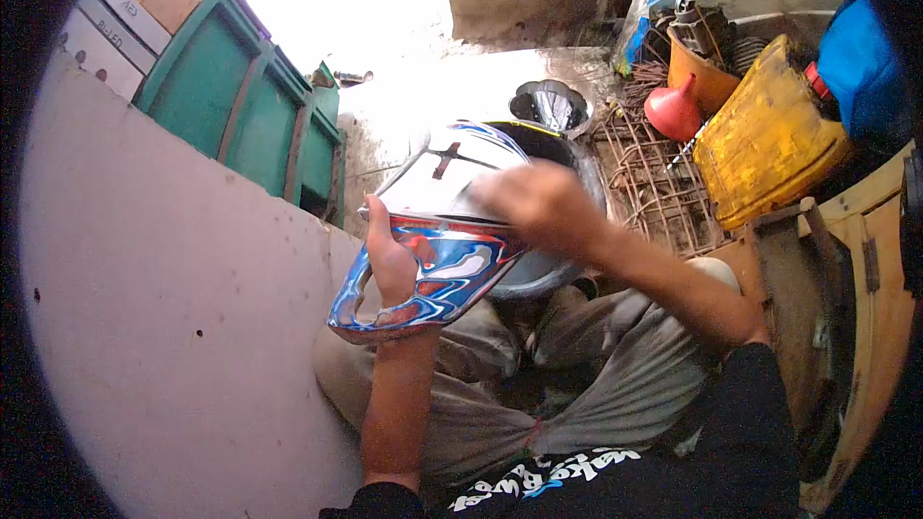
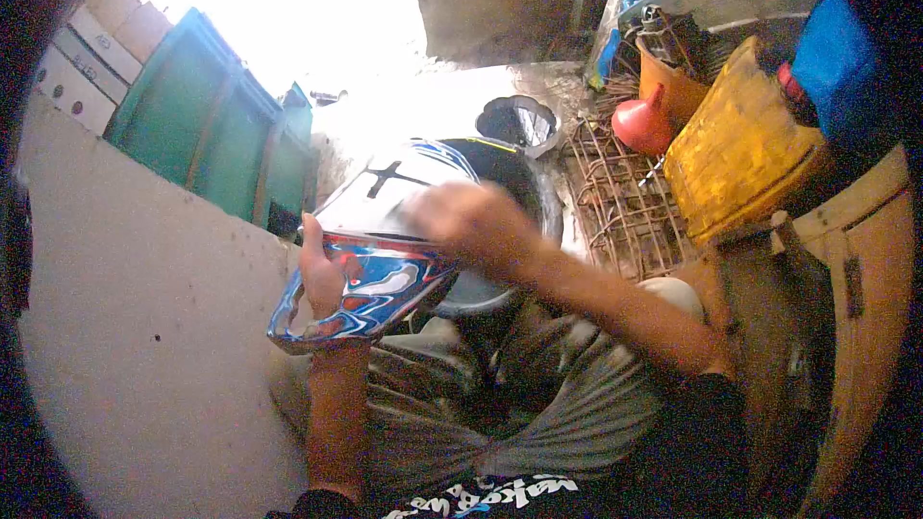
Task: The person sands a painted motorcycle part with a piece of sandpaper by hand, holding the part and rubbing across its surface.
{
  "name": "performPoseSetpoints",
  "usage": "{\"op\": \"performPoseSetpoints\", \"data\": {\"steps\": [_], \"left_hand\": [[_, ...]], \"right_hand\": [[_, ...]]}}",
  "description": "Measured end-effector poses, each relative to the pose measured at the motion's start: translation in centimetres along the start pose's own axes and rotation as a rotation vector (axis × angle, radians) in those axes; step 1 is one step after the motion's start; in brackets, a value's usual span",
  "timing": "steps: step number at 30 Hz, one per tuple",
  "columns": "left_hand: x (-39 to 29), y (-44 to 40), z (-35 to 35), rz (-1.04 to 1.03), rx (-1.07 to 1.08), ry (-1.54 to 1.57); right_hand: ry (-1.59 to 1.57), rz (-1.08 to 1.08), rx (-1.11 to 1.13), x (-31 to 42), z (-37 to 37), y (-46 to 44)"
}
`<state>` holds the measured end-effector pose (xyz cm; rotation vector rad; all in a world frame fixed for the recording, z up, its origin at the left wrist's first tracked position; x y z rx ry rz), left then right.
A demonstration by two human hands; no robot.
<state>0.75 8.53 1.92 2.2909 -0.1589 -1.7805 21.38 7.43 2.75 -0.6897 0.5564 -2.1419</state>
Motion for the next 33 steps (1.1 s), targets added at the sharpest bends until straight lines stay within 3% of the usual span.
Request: {"op": "performPoseSetpoints", "data": {"steps": [2, 4, 6, 7, 8, 9, 10, 12, 16, 20, 21, 23, 25, 29, 31, 33], "left_hand": [[0.0, -0.2, -0.3, -0.015, -0.005, -0.008], [1.2, -0.9, 2.2, -0.070, 0.100, -0.148], [0.8, -0.7, 1.0, -0.011, 0.027, 0.004], [0.7, -0.6, 0.4, 0.018, -0.006, 0.086], [0.6, -0.6, 1.2, -0.024, 0.105, 0.024], [0.6, -0.8, 0.5, 0.010, 0.009, 0.092], [-0.6, -0.1, -1.6, 0.046, -0.093, 0.162], [-0.1, -0.2, -0.5, 0.010, -0.035, 0.095], [0.9, -0.4, 0.6, -0.022, 0.026, 0.050], [-0.2, 0.4, -1.0, 0.017, -0.010, 0.144], [-0.6, 0.7, -1.1, 0.038, 0.014, 0.158], [-0.4, 0.4, -0.2, 0.035, 0.056, 0.129], [0.6, -0.6, 0.8, -0.024, 0.099, 0.080], [-0.3, 0.0, -1.6, 0.059, -0.141, 0.203], [1.0, -1.1, 0.8, -0.008, 0.026, 0.071], [1.6, -0.9, 1.9, -0.031, 0.088, -0.001]], "right_hand": [[0.006, 0.262, -0.046, 6.2, -1.4, 0.7], [0.010, 0.172, 0.013, 5.2, -1.1, 0.1], [-0.073, -0.057, 0.055, 1.3, 0.2, -0.3], [-0.095, -0.087, -0.027, -0.8, 1.0, -1.0], [-0.065, -0.108, 0.025, -0.6, 0.9, -0.6], [-0.030, -0.123, 0.073, 0.0, 0.6, -0.3], [-0.068, 0.042, 0.024, 2.3, -0.3, -0.2], [-0.206, 0.345, -0.117, 7.4, -1.0, -0.3], [0.268, 0.132, -0.107, -1.1, 1.0, -0.8], [-0.136, 0.021, 0.050, 3.4, -0.6, -0.4], [-0.224, 0.237, -0.113, 5.8, -1.2, -0.7], [-0.237, 0.254, -0.006, 6.0, -0.4, -0.6], [-0.173, -0.006, 0.079, 1.8, 0.9, -1.1], [-0.162, 0.203, 0.000, 5.7, -1.0, -0.2], [-0.228, 0.351, -0.063, 8.3, -1.1, -0.1], [-0.120, 0.056, 0.128, 4.8, 0.4, -0.6]]}}
Point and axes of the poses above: each hand's wrist, its own y-axis away from the middle knuckle, its own z-axis out of the back of the hand, x = y × z, the point moved 1 cm from there along -y, towards the middle knuckle, and after that the axes turned 15 degrees about -y, right-handed, at the moved point
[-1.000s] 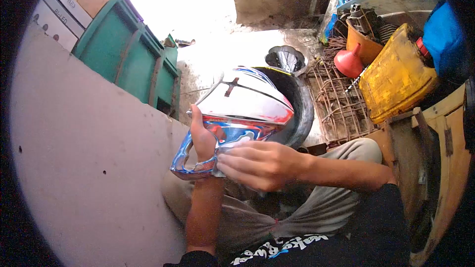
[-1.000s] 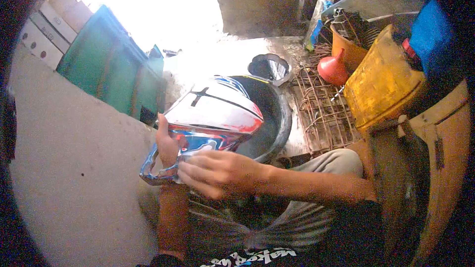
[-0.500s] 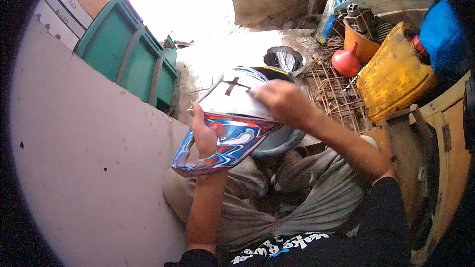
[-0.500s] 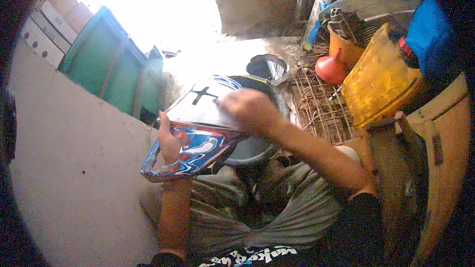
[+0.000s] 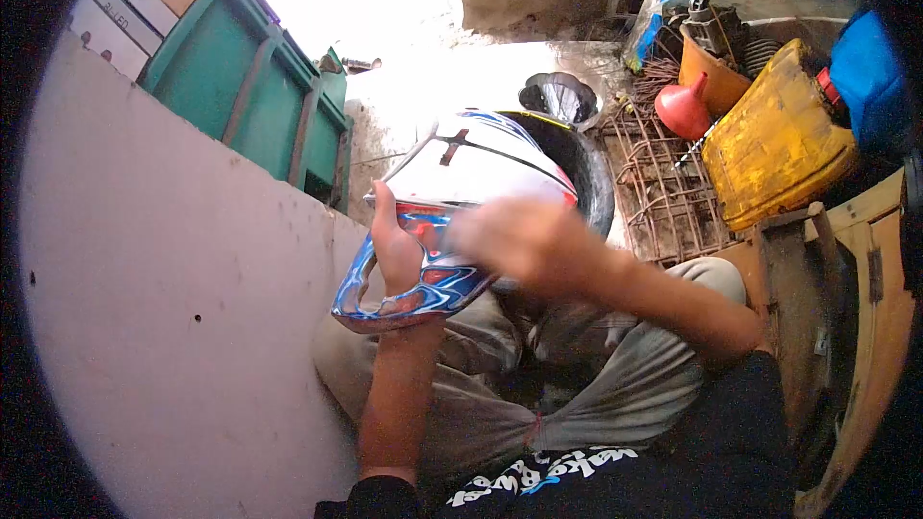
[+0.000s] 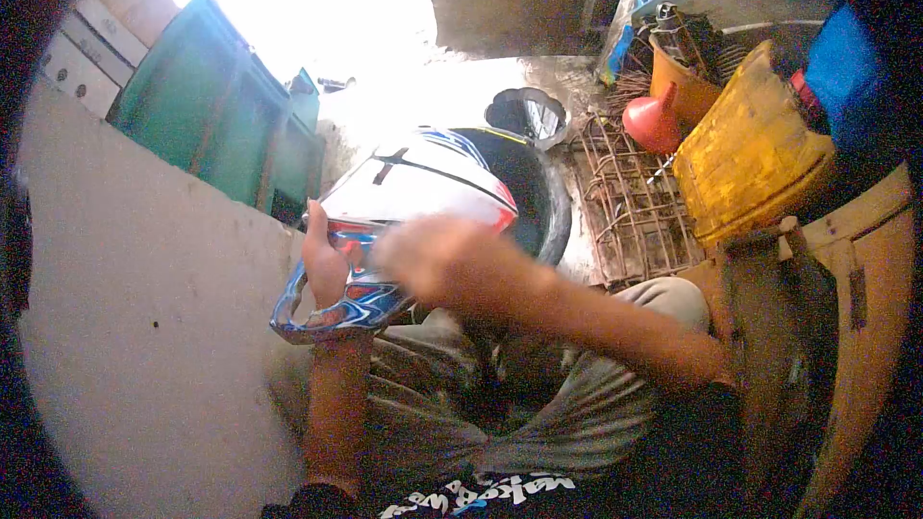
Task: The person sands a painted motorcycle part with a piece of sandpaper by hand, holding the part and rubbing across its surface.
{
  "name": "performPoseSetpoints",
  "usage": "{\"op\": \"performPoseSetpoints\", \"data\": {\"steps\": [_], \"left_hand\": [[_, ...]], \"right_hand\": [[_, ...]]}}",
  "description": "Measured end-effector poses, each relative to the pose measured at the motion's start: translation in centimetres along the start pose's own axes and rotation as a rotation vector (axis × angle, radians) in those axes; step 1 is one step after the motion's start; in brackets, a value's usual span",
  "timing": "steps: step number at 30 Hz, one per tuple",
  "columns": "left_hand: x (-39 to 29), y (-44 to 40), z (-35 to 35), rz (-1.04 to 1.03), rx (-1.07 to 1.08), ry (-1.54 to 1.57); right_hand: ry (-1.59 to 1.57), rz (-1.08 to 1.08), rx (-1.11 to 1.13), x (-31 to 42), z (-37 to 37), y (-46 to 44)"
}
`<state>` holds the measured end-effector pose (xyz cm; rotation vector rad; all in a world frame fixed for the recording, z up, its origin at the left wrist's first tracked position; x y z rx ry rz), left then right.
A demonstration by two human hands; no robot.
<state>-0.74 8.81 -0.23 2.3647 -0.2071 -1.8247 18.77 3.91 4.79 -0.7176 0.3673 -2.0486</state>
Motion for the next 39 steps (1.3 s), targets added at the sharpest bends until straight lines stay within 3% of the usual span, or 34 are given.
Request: {"op": "performPoseSetpoints", "data": {"steps": [2, 6, 8, 10, 12, 13, 14, 15, 16, 21, 24, 26, 28, 29, 30, 33, 37, 39], "left_hand": [[-1.0, 0.7, -1.5, -0.002, -0.042, -0.002], [-3.8, 2.2, -4.9, 0.129, -0.162, 0.156], [-3.9, 2.5, -4.7, 0.135, -0.130, 0.184], [-3.5, 1.9, -5.0, 0.126, -0.129, 0.247], [-2.9, 1.5, -3.2, 0.058, 0.083, 0.174], [-2.4, 1.1, -2.7, 0.060, 0.119, 0.205], [-1.9, 0.8, -2.2, 0.066, 0.156, 0.227], [-1.4, 0.7, -1.8, -0.029, 0.094, 0.034], [-1.4, 0.6, -1.9, -0.012, 0.113, 0.078], [-3.6, 1.4, -4.3, 0.208, -0.147, 0.242], [-1.7, 0.9, -2.1, 0.066, -0.050, 0.054], [-0.2, -1.1, 0.7, 0.051, 0.377, 0.370], [-2.7, 1.3, -3.4, 0.112, -0.049, 0.276], [-2.7, 1.1, -3.8, 0.101, -0.186, 0.191], [-2.3, 1.1, -3.1, 0.071, -0.139, 0.129], [-1.2, 0.7, -1.5, 0.016, -0.053, 0.022], [-1.4, 0.6, -0.7, -0.007, -0.056, -0.122], [-0.7, 0.3, -1.0, 0.020, -0.053, 0.052]], "right_hand": [[-0.046, -0.050, -0.102, -2.8, 0.6, 0.1], [-0.082, 0.276, -0.180, 2.5, -1.8, -0.2], [-0.058, 0.070, -0.062, -0.4, -0.6, -0.4], [0.030, 0.107, -0.220, -3.4, -0.2, -0.8], [0.020, 0.128, -0.133, -0.5, -1.6, -0.7], [-0.012, 0.257, -0.265, 1.3, -2.1, -1.3], [-0.003, 0.160, -0.221, 0.1, -1.6, -1.3], [0.001, 0.058, -0.175, -2.0, -0.5, -1.1], [0.004, -0.041, -0.122, -3.0, -0.1, -0.9], [-0.032, 0.204, -0.206, 0.1, -1.6, -0.9], [0.044, -0.100, -0.109, -5.0, 0.9, -0.4], [0.041, -0.033, -0.089, -2.4, 0.0, -0.5], [-0.016, 0.219, -0.244, 1.7, -2.1, -0.3], [-0.040, 0.196, -0.223, 0.8, -1.6, 0.0], [0.041, 0.024, -0.076, -0.8, -0.6, 0.2], [0.113, -0.146, -0.068, -3.0, 0.6, 0.5], [-0.065, 0.255, -0.147, 4.1, -1.6, 0.3], [-0.004, 0.041, -0.122, 0.1, -0.3, 0.3]]}}
Point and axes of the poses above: each hand's wrist, its own y-axis away from the middle knuckle, its own z-axis out of the back of the hand, x = y × z, the point moved 1 cm from there along -y, towards the middle knuckle, and after that the axes turned 15 degrees about -y, right-handed, at the moved point
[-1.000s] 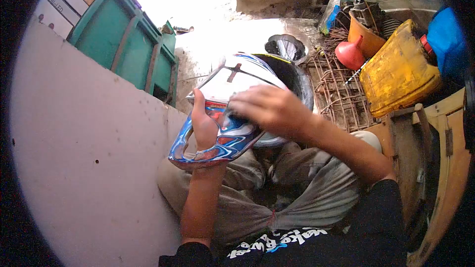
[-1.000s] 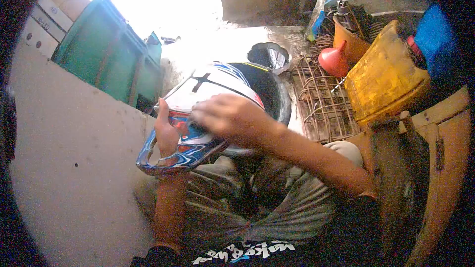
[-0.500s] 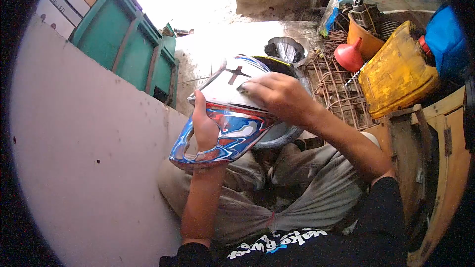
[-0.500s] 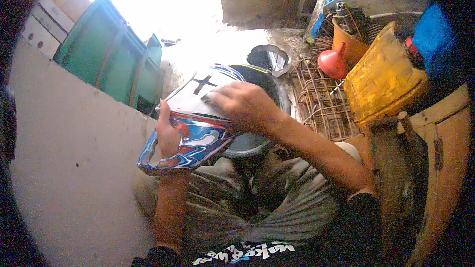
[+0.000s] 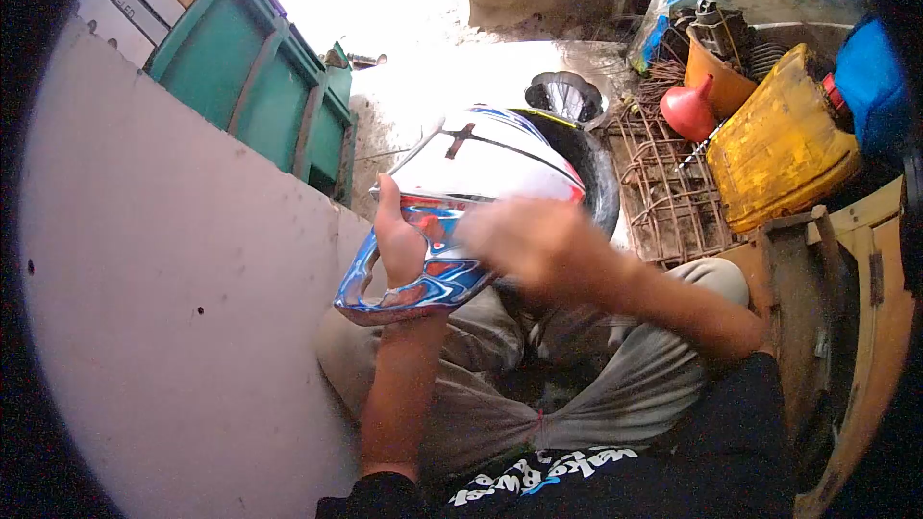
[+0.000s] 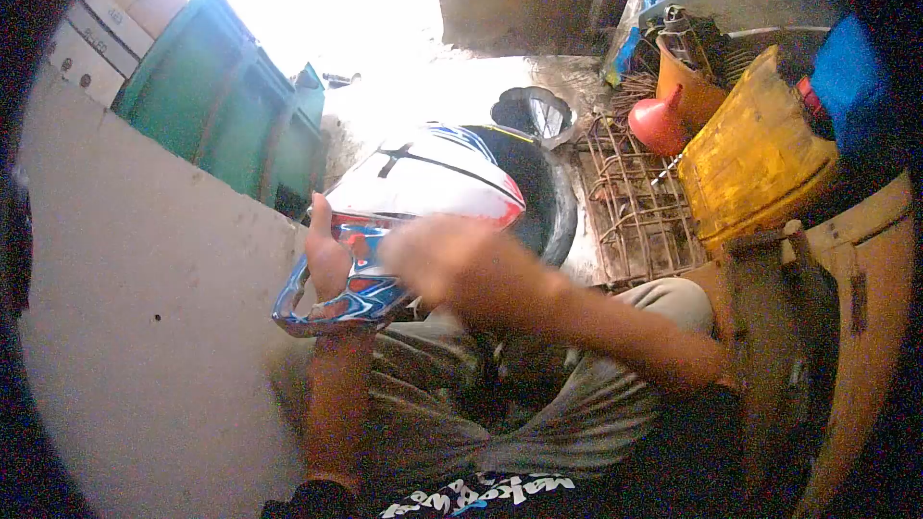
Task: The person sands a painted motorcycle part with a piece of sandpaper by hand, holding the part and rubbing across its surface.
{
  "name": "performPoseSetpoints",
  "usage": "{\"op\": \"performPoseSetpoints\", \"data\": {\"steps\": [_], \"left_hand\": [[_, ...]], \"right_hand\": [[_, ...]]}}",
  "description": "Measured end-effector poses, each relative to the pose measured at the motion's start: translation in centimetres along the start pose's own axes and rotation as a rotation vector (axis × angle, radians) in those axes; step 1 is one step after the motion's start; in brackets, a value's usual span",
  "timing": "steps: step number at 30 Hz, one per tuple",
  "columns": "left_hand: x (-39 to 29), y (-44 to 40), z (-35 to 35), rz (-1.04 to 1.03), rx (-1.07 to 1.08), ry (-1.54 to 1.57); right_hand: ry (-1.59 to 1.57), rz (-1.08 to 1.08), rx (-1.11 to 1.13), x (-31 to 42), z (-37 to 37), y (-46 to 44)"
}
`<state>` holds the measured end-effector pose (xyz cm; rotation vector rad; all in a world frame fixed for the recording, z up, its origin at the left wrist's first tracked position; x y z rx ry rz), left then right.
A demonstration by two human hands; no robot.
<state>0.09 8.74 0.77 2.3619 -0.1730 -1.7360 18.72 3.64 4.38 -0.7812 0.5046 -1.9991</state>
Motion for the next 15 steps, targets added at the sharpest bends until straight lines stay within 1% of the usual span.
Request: {"op": "performPoseSetpoints", "data": {"steps": [1, 2, 5, 6, 7, 9, 10, 11, 12, 13, 15], "left_hand": [[0.3, -0.3, -0.2, 0.009, 0.006, 0.095], [0.3, -0.4, 0.0, 0.017, 0.009, 0.094], [-0.2, -0.2, -0.8, -0.007, -0.029, 0.097], [-0.2, -0.3, -0.9, -0.032, -0.029, 0.069], [-0.1, -0.4, -0.8, -0.055, -0.028, 0.034], [-0.2, 0.0, -0.6, -0.041, -0.040, 0.018], [-0.6, 0.3, -1.1, -0.018, -0.050, 0.051], [-0.9, 0.4, -1.4, 0.006, -0.058, 0.087], [-0.9, 0.3, -1.5, 0.016, -0.067, 0.119], [-0.8, 0.2, -1.6, 0.026, -0.076, 0.151], [-1.5, 0.8, -2.4, 0.036, -0.091, 0.187]], "right_hand": [[0.045, -0.099, 0.019, -2.1, 1.2, -0.1], [0.092, -0.199, 0.050, -2.8, 2.0, 0.0], [-0.002, 0.074, 0.001, 1.1, -1.0, 0.3], [-0.071, 0.201, -0.042, 2.7, -1.5, 0.4], [-0.097, 0.285, -0.042, 3.5, -0.9, -0.4], [0.033, 0.074, 0.029, -0.7, -0.1, 0.1], [-0.003, -0.059, 0.002, -3.3, 1.2, 0.0], [0.022, -0.127, 0.019, -5.3, 2.4, 0.3], [-0.056, -0.245, 0.051, -7.6, 3.3, 1.0], [-0.237, -0.347, -0.049, -10.0, 4.2, 1.8], [-0.098, -0.723, -0.052, -13.6, 5.2, 4.4]]}}
Point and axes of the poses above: each hand's wrist, its own y-axis away from the middle knuckle, its own z-axis out of the back of the hand, x = y × z, the point moved 1 cm from there along -y, towards the middle knuckle, and after that the axes turned 15 degrees about -y, right-handed, at the moved point
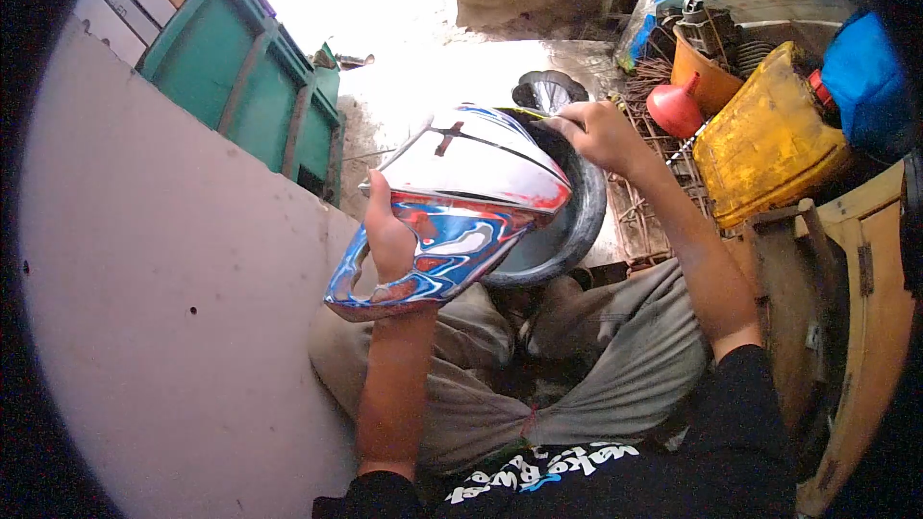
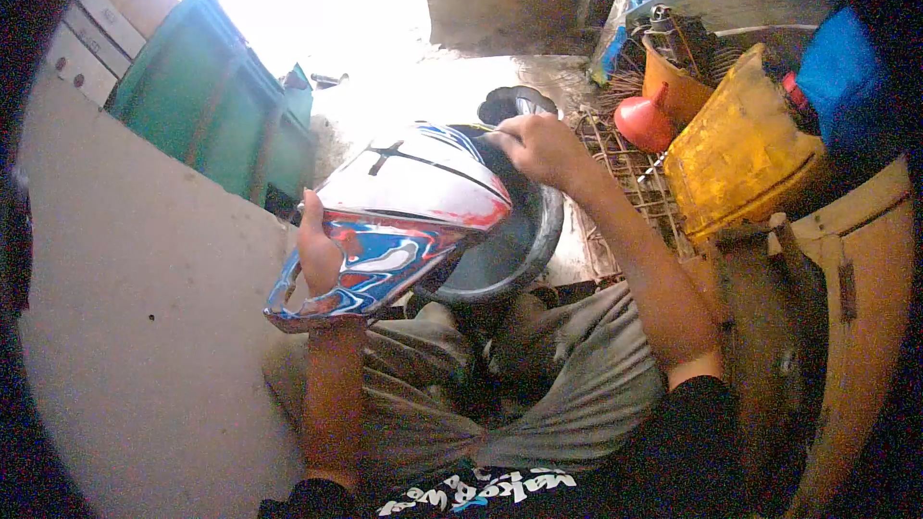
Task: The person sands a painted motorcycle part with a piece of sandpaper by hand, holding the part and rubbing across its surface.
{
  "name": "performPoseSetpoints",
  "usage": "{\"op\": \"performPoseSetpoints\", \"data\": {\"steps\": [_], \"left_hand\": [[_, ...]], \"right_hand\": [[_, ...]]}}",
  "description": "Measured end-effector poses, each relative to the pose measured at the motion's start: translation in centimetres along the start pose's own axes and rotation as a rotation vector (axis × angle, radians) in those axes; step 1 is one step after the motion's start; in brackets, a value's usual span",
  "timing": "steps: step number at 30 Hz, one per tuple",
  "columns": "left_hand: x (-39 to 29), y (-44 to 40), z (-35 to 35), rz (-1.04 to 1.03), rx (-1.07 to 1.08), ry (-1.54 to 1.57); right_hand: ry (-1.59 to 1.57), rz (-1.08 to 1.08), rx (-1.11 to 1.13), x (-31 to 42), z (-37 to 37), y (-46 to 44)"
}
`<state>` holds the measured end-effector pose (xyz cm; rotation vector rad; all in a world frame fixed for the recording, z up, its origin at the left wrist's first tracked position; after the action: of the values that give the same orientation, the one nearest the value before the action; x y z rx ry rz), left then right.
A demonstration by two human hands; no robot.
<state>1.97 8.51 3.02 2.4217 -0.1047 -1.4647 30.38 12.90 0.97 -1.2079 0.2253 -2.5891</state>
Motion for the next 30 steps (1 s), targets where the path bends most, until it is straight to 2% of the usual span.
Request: {"op": "performPoseSetpoints", "data": {"steps": [2, 4, 7, 13, 17, 19, 23, 25, 28, 30], "left_hand": [[-0.5, 0.7, -0.9, 0.016, -0.014, 0.037], [-0.5, 0.5, -0.7, -0.001, 0.004, 0.020], [0.0, -0.2, 0.6, -0.046, 0.040, -0.067], [-0.1, -0.1, 0.0, 0.028, 0.029, 0.054], [0.4, -0.4, 1.2, -0.024, 0.085, -0.105], [0.6, -0.9, 2.3, -0.068, 0.183, -0.167], [0.1, -0.2, 0.8, -0.037, 0.100, -0.084], [0.0, 0.1, 0.7, -0.055, 0.105, -0.114], [0.3, -0.1, 0.5, -0.056, 0.113, -0.039], [-0.2, 0.3, -0.4, 0.013, 0.076, 0.062]], "right_hand": [[0.182, -0.149, 0.050, -4.3, -1.2, 0.2], [0.329, -0.297, 0.296, -8.7, -4.7, 0.9], [0.303, -0.390, 0.508, -15.8, -12.1, 3.2], [0.319, -0.419, 0.645, -17.3, -21.1, 1.9], [0.331, -0.417, 0.672, -17.6, -22.1, 2.2], [0.311, -0.401, 0.695, -17.5, -21.5, 1.8], [0.117, -0.370, 0.706, -16.0, -16.3, -1.2], [-0.031, -0.334, 0.556, -14.0, -11.2, -3.4], [-0.209, -0.175, 0.201, -7.9, -3.5, -4.5], [-0.315, -0.129, 0.154, -0.4, 0.1, -3.8]]}}
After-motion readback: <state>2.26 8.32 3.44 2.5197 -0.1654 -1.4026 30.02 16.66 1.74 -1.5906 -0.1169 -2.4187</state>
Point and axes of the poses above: each hand's wrist, its own y-axis away from the middle knuckle, its own z-axis out of the back of the hand, x = y × z, the point moved 1 cm from there along -y, towards the middle knuckle, and after that the axes turned 15 degrees about -y, right-handed, at the moved point
